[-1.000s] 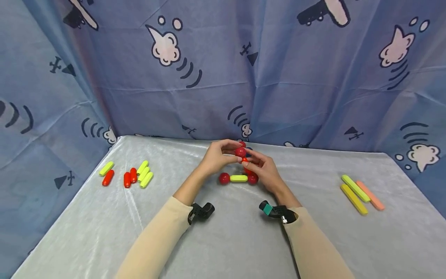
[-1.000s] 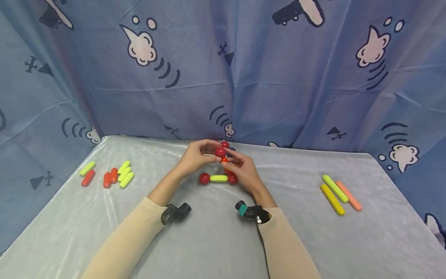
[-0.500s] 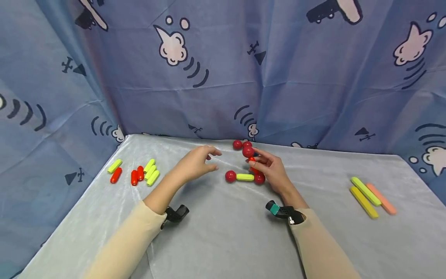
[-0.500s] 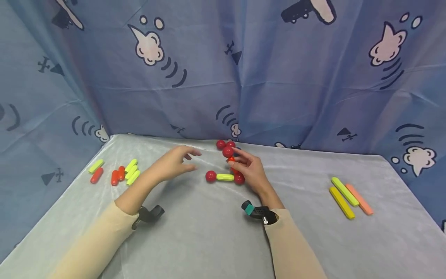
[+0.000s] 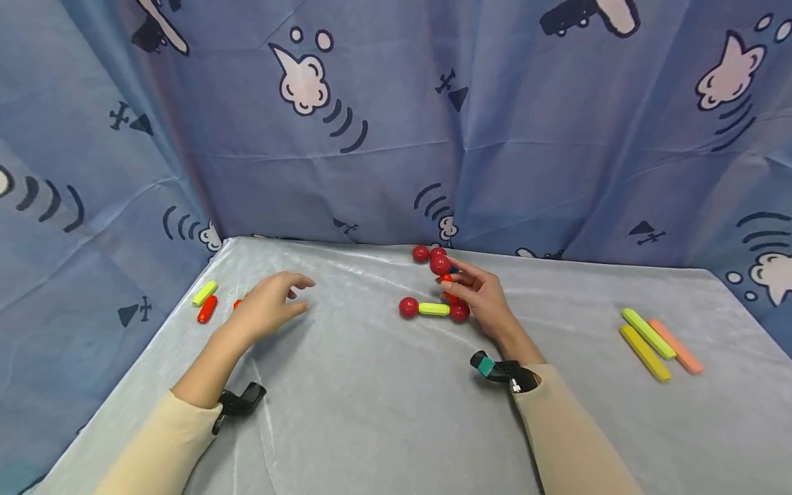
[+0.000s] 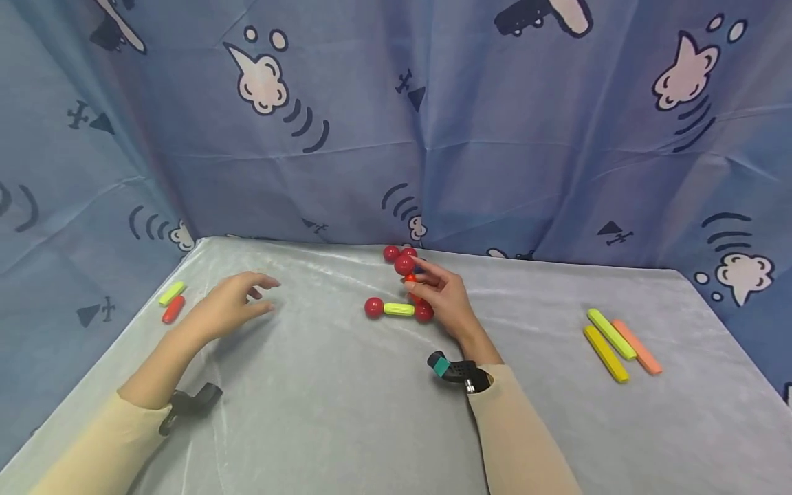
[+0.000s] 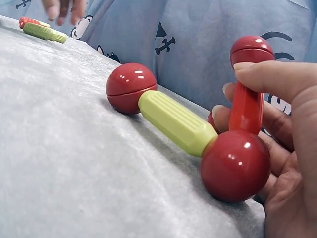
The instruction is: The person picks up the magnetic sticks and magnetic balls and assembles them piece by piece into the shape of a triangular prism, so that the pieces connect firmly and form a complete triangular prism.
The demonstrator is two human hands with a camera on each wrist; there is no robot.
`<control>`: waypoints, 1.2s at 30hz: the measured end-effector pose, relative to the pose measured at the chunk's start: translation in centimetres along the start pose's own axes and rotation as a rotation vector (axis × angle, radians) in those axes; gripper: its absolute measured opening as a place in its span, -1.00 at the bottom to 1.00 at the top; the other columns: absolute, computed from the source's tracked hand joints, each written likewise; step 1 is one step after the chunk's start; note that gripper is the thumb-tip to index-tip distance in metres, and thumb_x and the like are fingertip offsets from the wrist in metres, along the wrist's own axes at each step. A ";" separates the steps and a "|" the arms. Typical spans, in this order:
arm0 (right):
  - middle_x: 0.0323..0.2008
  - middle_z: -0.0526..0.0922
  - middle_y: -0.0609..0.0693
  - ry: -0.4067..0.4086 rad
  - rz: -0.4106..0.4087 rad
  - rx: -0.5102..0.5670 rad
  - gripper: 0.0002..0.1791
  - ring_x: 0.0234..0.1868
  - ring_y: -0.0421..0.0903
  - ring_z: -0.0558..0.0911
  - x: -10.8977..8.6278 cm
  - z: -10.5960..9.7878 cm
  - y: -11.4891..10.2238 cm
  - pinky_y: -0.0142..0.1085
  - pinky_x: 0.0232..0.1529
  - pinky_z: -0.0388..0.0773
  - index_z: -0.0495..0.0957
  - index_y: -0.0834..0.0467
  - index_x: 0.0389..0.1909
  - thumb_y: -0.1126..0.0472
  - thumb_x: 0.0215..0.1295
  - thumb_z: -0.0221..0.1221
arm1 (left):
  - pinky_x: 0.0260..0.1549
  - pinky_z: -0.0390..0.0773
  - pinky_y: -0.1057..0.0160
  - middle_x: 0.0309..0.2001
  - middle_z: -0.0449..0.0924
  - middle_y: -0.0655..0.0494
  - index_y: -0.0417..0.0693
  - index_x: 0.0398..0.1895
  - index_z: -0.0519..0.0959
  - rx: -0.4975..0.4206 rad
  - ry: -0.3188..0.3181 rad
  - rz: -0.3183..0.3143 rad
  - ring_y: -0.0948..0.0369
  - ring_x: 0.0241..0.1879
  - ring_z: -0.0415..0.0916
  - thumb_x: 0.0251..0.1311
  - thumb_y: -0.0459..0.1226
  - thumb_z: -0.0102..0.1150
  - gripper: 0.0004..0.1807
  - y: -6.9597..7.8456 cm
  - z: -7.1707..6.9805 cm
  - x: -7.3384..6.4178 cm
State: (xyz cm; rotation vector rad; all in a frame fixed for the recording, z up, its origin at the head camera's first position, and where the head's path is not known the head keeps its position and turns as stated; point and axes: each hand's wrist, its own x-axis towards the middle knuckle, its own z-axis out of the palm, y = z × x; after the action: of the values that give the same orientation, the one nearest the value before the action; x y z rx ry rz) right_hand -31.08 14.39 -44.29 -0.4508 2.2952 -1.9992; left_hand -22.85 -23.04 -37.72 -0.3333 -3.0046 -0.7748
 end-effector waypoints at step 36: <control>-0.23 0.72 -0.27 -0.013 -0.006 0.033 -0.38 -0.34 -0.29 0.76 0.1 -0.1 0.1 -0.52 -0.03 0.65 0.37 0.22 0.44 0.29 0.38 0.24 | -0.10 0.65 0.04 -0.05 0.71 -0.23 -0.30 0.16 0.60 -0.137 0.005 -0.062 -0.07 -0.07 0.68 0.08 -0.49 0.20 -0.52 0.7 2.0 2.2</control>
State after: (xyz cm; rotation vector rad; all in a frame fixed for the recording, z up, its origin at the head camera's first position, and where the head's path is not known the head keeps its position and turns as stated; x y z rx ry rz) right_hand -31.22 14.45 -44.37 -0.4665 2.2521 -2.0279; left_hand -24.82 -20.99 -38.97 -0.2420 -2.9773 -0.9886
